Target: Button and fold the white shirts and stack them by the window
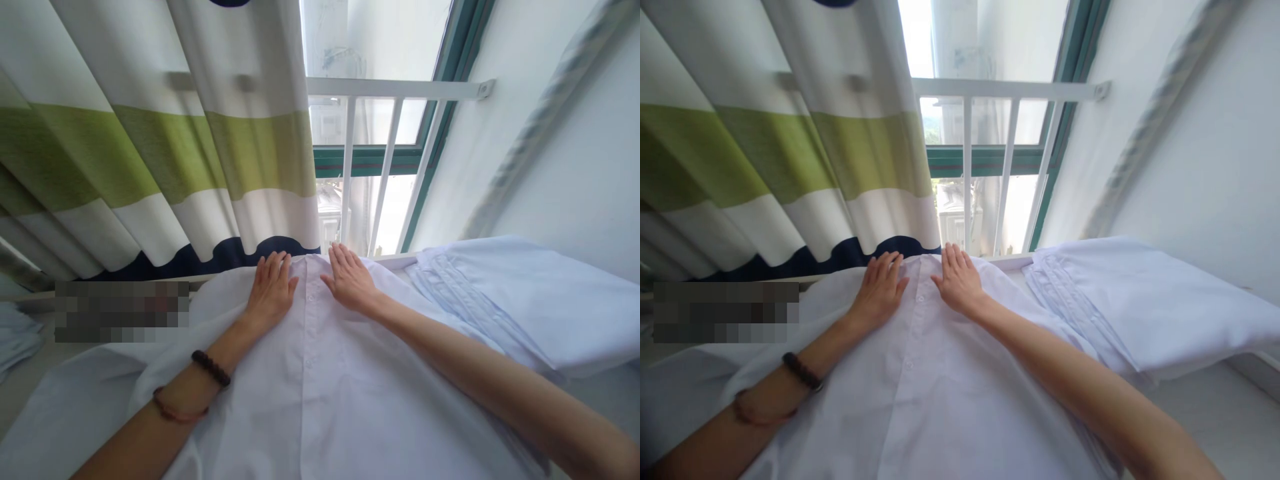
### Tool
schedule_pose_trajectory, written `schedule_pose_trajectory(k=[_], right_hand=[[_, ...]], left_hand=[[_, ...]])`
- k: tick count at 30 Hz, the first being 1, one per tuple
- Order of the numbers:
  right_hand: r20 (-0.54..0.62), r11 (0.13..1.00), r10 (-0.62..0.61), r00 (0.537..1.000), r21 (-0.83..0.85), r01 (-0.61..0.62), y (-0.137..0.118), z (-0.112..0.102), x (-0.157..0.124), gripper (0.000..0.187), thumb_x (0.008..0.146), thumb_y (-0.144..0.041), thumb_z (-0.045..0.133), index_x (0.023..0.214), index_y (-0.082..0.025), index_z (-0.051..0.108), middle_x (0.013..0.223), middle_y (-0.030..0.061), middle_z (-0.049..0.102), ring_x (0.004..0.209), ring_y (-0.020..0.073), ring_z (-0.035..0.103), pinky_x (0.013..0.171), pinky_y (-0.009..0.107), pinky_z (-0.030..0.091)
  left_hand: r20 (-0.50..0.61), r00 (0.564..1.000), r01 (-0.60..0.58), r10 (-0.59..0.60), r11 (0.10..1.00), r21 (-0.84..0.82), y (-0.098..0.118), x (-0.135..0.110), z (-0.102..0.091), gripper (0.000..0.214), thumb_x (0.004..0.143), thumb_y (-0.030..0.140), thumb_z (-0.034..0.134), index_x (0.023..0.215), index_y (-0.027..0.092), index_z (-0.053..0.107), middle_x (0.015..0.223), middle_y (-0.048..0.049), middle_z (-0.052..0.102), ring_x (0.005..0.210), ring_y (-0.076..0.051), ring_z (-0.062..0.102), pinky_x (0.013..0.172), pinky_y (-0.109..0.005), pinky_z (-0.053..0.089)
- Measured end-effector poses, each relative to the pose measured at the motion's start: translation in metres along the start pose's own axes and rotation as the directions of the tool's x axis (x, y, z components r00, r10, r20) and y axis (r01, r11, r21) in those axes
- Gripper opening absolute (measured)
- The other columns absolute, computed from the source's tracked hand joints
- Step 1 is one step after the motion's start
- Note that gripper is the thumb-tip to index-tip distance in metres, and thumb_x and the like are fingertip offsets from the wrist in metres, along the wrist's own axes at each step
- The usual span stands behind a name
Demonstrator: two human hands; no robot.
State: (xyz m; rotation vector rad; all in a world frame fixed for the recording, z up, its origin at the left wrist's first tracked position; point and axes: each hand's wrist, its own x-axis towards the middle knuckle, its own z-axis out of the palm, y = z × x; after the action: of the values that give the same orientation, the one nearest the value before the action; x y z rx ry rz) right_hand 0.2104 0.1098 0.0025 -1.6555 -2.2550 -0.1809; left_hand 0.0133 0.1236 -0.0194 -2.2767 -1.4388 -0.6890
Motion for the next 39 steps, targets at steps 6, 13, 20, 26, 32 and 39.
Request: schedule_pose_trajectory(k=[6,13,20,26,32,39], right_hand=[[0.221,0.995,-0.004,0.975,0.094,-0.018,-0.001,0.017,-0.049,0.077,0.095,-0.056,0.020,0.149,-0.001,0.015,0.156,0.0154,0.006,0.144,0.0260,0.004,0.117,0.039,0.007],[0.370,0.987,-0.135,0.919,0.136,0.091,0.015,0.000,-0.046,0.076,0.094,-0.057,0.023,0.149,-0.005,0.020,0.155,0.0166,0.014,0.143,0.0281,0.012,0.114,0.044,0.013],[0.259,0.998,-0.065,0.964,0.010,0.064,-0.036,-0.032,-0.055,0.046,0.095,-0.043,0.037,0.098,-0.009,0.068,0.102,0.0199,0.067,0.100,0.0318,0.061,0.081,0.039,0.047],[0.189,0.993,-0.084,0.978,0.103,0.065,-0.066,-0.014,-0.070,0.044,0.090,-0.049,0.045,0.107,-0.011,0.059,0.101,0.0144,0.065,0.090,0.0269,0.061,0.072,0.035,0.048],[0.101,0.983,-0.162,0.982,0.108,0.151,-0.057,0.001,-0.089,0.040,0.095,-0.033,0.036,0.121,-0.010,0.053,0.102,0.0132,0.063,0.092,0.0258,0.057,0.079,0.037,0.045],[0.145,0.968,-0.233,0.962,0.126,0.215,-0.055,-0.012,-0.093,0.044,0.095,-0.030,0.032,0.127,-0.007,0.052,0.105,0.0156,0.062,0.095,0.0276,0.057,0.082,0.041,0.045]], left_hand=[[0.466,0.885,0.061,-0.014,0.995,-0.085,0.022,-0.050,-0.015,0.070,0.094,0.051,0.020,0.146,0.004,0.026,0.154,-0.0150,0.022,0.142,-0.027,0.019,0.115,-0.044,0.019],[0.546,0.834,0.150,-0.074,0.984,-0.095,0.040,-0.050,-0.033,0.067,0.090,0.053,0.033,0.138,0.007,0.044,0.149,-0.0190,0.031,0.139,-0.035,0.026,0.109,-0.050,0.026],[0.359,0.933,0.076,-0.008,0.982,-0.175,0.015,0.031,-0.063,0.036,0.093,0.032,0.038,0.117,0.016,0.060,0.121,-0.0114,0.058,0.105,-0.024,0.057,0.090,-0.035,0.043],[0.322,0.946,0.029,0.021,0.988,-0.151,0.022,0.068,-0.029,0.021,0.084,0.030,0.061,0.098,0.017,0.069,0.113,-0.0102,0.064,0.113,-0.033,0.044,0.098,-0.050,0.029],[0.352,0.933,0.022,0.075,0.965,-0.263,0.004,0.079,-0.010,0.017,0.087,0.027,0.056,0.094,0.018,0.069,0.100,-0.0036,0.070,0.098,-0.022,0.055,0.091,-0.036,0.037],[0.279,0.953,-0.031,0.122,0.951,-0.309,-0.003,0.069,0.002,0.027,0.093,0.025,0.043,0.111,0.018,0.061,0.113,-0.0061,0.063,0.105,-0.019,0.056,0.094,-0.030,0.038]])
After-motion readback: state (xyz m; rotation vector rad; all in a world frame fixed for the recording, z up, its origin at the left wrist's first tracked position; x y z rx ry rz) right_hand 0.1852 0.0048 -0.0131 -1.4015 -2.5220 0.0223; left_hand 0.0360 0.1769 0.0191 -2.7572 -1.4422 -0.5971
